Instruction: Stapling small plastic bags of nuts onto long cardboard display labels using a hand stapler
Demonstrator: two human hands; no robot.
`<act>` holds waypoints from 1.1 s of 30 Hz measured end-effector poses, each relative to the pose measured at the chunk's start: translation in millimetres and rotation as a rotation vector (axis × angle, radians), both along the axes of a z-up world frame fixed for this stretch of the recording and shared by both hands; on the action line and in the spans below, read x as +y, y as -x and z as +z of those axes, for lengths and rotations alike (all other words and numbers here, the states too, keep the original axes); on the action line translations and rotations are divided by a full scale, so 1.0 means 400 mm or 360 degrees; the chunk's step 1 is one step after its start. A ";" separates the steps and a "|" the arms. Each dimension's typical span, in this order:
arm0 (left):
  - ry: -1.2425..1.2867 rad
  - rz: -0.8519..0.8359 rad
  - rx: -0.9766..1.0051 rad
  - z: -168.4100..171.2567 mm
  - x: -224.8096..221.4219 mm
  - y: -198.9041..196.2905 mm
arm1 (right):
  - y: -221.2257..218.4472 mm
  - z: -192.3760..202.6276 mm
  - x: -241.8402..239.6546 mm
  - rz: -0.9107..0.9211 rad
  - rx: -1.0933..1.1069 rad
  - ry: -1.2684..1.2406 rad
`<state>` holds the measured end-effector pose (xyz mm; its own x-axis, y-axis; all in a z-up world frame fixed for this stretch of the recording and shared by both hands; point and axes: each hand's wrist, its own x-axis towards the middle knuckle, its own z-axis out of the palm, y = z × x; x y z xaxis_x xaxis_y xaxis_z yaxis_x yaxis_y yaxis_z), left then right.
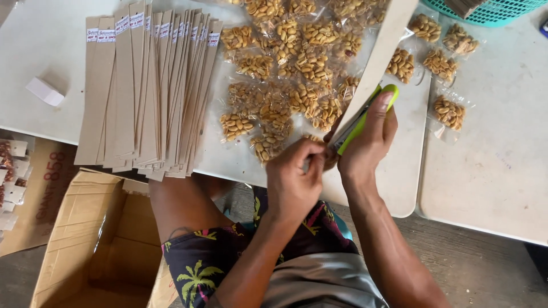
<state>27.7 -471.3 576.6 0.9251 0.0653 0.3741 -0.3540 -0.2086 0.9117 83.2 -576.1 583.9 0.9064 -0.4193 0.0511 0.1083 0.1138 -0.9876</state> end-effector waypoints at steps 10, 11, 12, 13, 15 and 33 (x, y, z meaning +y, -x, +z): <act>0.0049 -0.0236 0.0249 -0.013 0.097 -0.050 | -0.062 -0.048 -0.189 0.0641 0.0256 0.0294; -0.0437 -0.0120 0.0038 -0.025 0.123 -0.044 | -0.066 -0.020 -0.196 0.0605 0.0211 0.0420; -0.0921 -0.0001 -0.0177 -0.036 0.149 -0.039 | -0.070 0.008 -0.205 0.0568 0.0166 0.0546; -0.0927 -0.0001 -0.0180 -0.049 0.168 -0.010 | -0.065 0.010 -0.231 0.0568 0.0162 0.0540; -0.1588 -0.0245 -0.0136 -0.079 0.204 0.054 | -0.050 0.009 -0.286 0.0504 0.0362 0.0384; 0.0195 -0.0462 0.0436 0.007 0.090 -0.143 | -0.062 -0.159 -0.226 0.0587 -0.0115 0.0419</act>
